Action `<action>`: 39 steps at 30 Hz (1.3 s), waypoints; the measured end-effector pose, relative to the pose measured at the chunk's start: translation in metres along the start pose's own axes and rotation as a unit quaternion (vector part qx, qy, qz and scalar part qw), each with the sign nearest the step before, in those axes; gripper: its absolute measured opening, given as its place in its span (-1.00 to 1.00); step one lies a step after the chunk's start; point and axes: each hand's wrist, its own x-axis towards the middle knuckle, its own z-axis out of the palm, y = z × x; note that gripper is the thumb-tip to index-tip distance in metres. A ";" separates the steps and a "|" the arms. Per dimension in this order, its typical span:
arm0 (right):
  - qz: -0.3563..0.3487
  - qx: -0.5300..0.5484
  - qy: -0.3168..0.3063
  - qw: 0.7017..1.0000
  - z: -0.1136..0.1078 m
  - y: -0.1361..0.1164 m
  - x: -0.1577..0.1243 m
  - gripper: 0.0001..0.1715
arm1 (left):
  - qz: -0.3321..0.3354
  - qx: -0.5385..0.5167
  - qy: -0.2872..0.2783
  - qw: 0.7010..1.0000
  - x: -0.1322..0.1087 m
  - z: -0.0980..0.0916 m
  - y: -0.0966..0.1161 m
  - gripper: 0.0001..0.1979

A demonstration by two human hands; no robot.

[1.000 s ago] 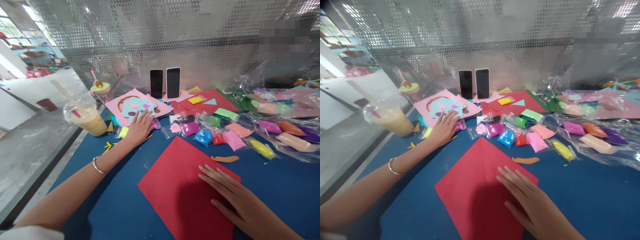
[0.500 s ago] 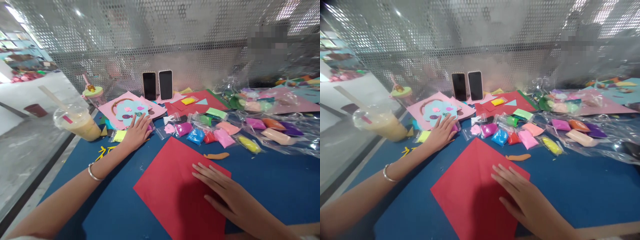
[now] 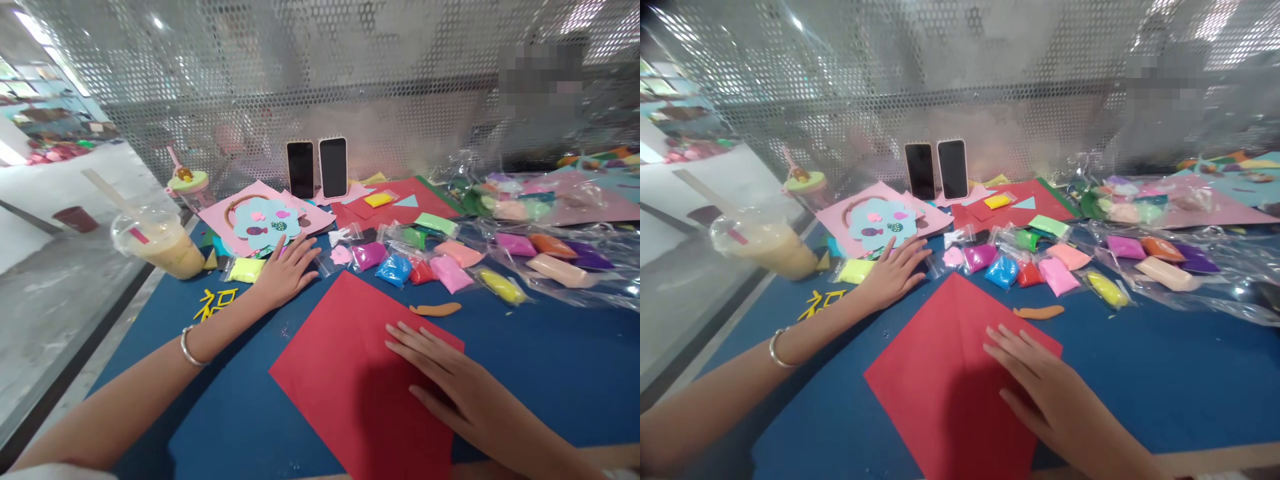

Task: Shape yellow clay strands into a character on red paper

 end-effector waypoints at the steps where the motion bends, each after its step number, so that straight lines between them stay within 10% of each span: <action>1: -0.001 0.002 0.000 1.000 0.000 -0.001 0.001 -0.38 | 0.003 0.000 0.000 1.000 0.001 0.000 0.000 -0.52; 39: -0.028 -0.008 0.062 0.998 0.001 -0.020 0.036 -0.33 | -0.064 -0.018 0.063 0.996 0.006 -0.020 -0.018 -0.58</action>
